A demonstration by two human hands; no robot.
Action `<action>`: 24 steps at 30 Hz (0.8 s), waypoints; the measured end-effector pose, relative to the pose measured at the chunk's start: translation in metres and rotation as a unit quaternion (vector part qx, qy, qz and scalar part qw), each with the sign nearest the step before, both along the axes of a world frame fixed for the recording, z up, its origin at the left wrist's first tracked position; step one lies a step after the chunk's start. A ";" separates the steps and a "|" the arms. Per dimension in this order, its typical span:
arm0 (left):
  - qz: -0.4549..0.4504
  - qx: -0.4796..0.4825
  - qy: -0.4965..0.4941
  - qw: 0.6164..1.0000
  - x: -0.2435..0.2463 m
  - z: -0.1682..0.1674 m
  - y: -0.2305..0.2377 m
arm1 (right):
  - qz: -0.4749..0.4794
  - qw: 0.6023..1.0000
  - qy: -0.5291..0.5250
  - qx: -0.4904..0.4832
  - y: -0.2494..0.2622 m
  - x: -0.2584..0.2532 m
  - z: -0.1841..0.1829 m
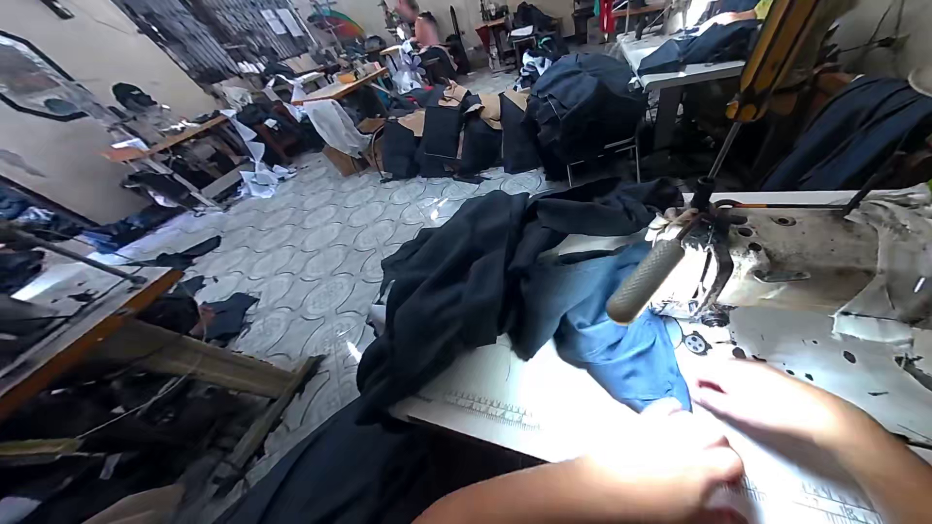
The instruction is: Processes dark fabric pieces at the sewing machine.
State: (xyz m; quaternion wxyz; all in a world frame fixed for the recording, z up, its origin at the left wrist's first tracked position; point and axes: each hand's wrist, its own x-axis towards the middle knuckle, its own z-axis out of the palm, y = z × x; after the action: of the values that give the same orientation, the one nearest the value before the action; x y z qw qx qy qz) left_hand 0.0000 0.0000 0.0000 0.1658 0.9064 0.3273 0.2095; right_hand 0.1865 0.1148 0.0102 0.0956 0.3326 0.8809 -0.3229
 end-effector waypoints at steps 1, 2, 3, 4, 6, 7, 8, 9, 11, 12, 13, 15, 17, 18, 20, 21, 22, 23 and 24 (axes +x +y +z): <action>-0.041 -0.042 -0.027 0.998 0.011 -0.008 0.002 | -0.045 0.999 -0.010 0.000 0.012 -0.007 -0.008; -0.044 -0.061 -0.043 0.996 0.017 -0.016 0.006 | -0.090 0.996 0.004 -0.008 0.022 -0.010 -0.015; -0.016 -0.063 -0.056 0.996 0.019 -0.022 0.011 | -0.132 0.990 0.034 -0.020 0.027 -0.009 -0.022; 0.021 -0.070 -0.064 0.995 0.017 -0.025 0.017 | -0.167 0.983 0.067 -0.030 0.028 -0.007 -0.028; 0.077 -0.098 -0.095 0.988 0.006 -0.031 0.031 | -0.211 0.970 0.114 -0.033 0.023 -0.003 -0.033; 0.104 -0.115 -0.096 0.983 0.001 -0.033 0.036 | -0.221 0.967 0.124 -0.030 0.020 -0.002 -0.034; 0.132 -0.147 -0.069 0.978 -0.003 -0.032 0.039 | -0.227 0.965 0.126 -0.031 0.019 -0.002 -0.034; 0.160 -0.181 -0.032 0.970 -0.007 -0.030 0.042 | -0.231 0.964 0.127 -0.030 0.019 -0.002 -0.037; 0.224 -0.204 0.022 0.953 -0.015 -0.024 0.048 | -0.246 0.960 0.131 -0.021 0.018 -0.005 -0.038; 0.264 -0.203 0.039 0.942 -0.022 -0.020 0.053 | -0.263 0.953 0.151 -0.007 0.015 -0.008 -0.038; 0.308 -0.199 0.053 0.929 -0.032 -0.018 0.059 | -0.283 0.942 0.180 0.012 0.010 -0.012 -0.039; 0.362 -0.208 0.067 0.906 -0.056 -0.014 0.071 | -0.292 0.928 0.225 0.049 0.000 -0.018 -0.043; 0.359 -0.199 0.114 0.905 -0.067 -0.017 0.073 | -0.228 0.939 0.229 0.117 -0.004 -0.019 -0.047; 0.352 -0.198 0.151 0.902 -0.063 -0.013 0.069 | -0.181 0.948 0.215 0.148 -0.005 -0.019 -0.046; 0.320 -0.204 0.185 0.907 -0.050 -0.005 0.057 | -0.111 0.961 0.182 0.179 -0.004 -0.018 -0.045; 0.292 -0.197 0.175 0.919 -0.044 -0.006 0.048 | -0.087 0.967 0.160 0.179 -0.004 -0.017 -0.045; 0.257 -0.186 0.150 0.936 -0.036 -0.008 0.038 | -0.072 0.976 0.127 0.159 -0.003 -0.016 -0.041; 0.216 -0.176 0.117 0.953 -0.028 -0.011 0.026 | -0.066 0.983 0.096 0.140 -0.003 -0.016 -0.037; 0.177 -0.162 0.094 0.966 -0.021 -0.015 0.014 | -0.062 0.987 0.077 0.127 -0.004 -0.015 -0.033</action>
State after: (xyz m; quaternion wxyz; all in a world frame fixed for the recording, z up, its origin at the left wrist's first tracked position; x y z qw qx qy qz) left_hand -0.0211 0.0142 -0.0154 0.2391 0.8106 0.5262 0.0938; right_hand 0.1711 0.1107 -0.0231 -0.0357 0.3705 0.8970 -0.2386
